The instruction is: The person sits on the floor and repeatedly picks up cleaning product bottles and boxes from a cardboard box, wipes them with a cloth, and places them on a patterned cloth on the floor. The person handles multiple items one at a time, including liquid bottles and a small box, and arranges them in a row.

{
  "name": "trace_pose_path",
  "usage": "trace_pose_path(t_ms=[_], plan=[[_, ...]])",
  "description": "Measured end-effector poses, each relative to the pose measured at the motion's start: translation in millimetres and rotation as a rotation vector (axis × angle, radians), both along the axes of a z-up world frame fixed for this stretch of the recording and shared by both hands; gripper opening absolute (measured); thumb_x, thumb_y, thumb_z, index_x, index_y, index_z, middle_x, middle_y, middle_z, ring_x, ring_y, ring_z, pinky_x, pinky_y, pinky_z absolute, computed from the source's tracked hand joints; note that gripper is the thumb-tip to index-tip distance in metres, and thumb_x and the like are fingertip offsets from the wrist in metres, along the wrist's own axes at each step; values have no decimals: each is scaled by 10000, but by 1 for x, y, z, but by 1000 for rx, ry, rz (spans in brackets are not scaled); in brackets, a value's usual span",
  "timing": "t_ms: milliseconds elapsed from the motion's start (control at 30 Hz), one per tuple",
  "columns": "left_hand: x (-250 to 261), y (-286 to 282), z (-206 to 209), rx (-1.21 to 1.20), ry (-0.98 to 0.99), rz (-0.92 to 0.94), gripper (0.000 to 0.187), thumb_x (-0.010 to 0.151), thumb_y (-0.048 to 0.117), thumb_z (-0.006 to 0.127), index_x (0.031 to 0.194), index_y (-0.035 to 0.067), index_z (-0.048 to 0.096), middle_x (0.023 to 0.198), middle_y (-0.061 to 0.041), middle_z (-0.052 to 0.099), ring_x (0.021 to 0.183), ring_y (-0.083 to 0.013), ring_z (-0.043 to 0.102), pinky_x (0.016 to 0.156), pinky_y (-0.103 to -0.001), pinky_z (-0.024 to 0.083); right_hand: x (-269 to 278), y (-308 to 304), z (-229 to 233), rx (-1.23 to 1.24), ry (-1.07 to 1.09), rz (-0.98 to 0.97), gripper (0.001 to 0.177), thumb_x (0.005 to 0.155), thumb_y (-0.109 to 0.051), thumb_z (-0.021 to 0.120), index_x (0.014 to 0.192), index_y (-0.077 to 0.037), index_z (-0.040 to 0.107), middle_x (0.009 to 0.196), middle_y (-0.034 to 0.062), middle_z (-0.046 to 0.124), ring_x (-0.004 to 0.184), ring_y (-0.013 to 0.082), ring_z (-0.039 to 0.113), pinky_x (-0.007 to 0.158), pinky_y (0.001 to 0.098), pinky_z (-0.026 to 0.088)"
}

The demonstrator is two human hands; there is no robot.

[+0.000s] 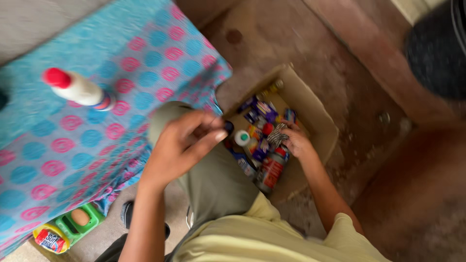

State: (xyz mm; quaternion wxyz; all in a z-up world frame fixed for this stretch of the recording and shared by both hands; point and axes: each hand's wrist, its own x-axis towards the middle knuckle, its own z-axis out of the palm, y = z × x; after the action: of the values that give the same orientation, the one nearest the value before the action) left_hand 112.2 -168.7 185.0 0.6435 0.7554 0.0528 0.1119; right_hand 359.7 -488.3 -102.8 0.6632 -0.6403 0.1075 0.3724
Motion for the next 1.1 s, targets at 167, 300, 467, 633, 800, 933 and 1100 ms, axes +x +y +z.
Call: trace_pose_path(t_ms=[167, 300, 467, 633, 800, 933, 1100], plan=[[104, -45, -39, 213, -13, -66, 263, 923, 258, 751, 1063, 47, 682, 853, -82, 740, 686, -182, 695, 638, -345, 540, 15, -52, -21, -1, -44, -70, 384, 875, -28, 667, 1247, -123, 641, 1090, 43, 711, 966, 161, 686, 749, 317, 600], [155, -84, -124, 394, -32, 137, 288, 906, 277, 775, 1044, 44, 678, 904, -180, 741, 824, -383, 709, 707, -477, 553, 8, -44, -62, -295, -280, 85, 282, 908, -39, 648, 1181, -39, 720, 1016, 132, 713, 879, 264, 685, 745, 396, 577], [153, -66, -205, 704, 326, -38, 227, 881, 280, 786, 1030, 114, 746, 936, -193, 742, 886, -380, 719, 806, -485, 573, -74, -15, -121, -633, -590, 879, 432, 824, -206, 763, 1244, -133, 694, 1107, 147, 755, 970, 317, 735, 862, 420, 570], [149, -42, -207, 612, 208, 112, 372, 809, 259, 838, 1093, 57, 706, 978, -184, 744, 874, -385, 711, 720, -485, 558, -174, -7, -129, -810, -567, 1131, 342, 839, -207, 728, 1177, -152, 723, 1152, 197, 704, 1022, 377, 688, 887, 476, 552], [147, -43, -196, 503, 205, 36, 343, 825, 226, 822, 1099, 51, 714, 941, -157, 750, 862, -343, 727, 748, -452, 566, -177, -43, -115, -864, -816, 1327, 313, 903, -146, 655, 1213, -105, 656, 1234, 174, 642, 943, 357, 708, 787, 470, 584], [147, -45, -188, 509, 217, 15, 359, 821, 222, 820, 1111, 38, 715, 925, -160, 747, 852, -347, 724, 751, -454, 565, -157, -71, -100, -850, -1012, 1267, 522, 797, -107, 702, 1306, -124, 591, 1486, 189, 487, 903, 349, 714, 722, 454, 595], [145, -45, -186, 517, 260, 25, 367, 812, 231, 827, 1110, 44, 719, 933, -164, 751, 860, -356, 720, 753, -462, 557, -115, -60, -83, -919, -1011, 689, 829, 710, -251, 842, 1435, -96, 473, 1508, 225, 453, 969, 383, 697, 713, 451, 590]])
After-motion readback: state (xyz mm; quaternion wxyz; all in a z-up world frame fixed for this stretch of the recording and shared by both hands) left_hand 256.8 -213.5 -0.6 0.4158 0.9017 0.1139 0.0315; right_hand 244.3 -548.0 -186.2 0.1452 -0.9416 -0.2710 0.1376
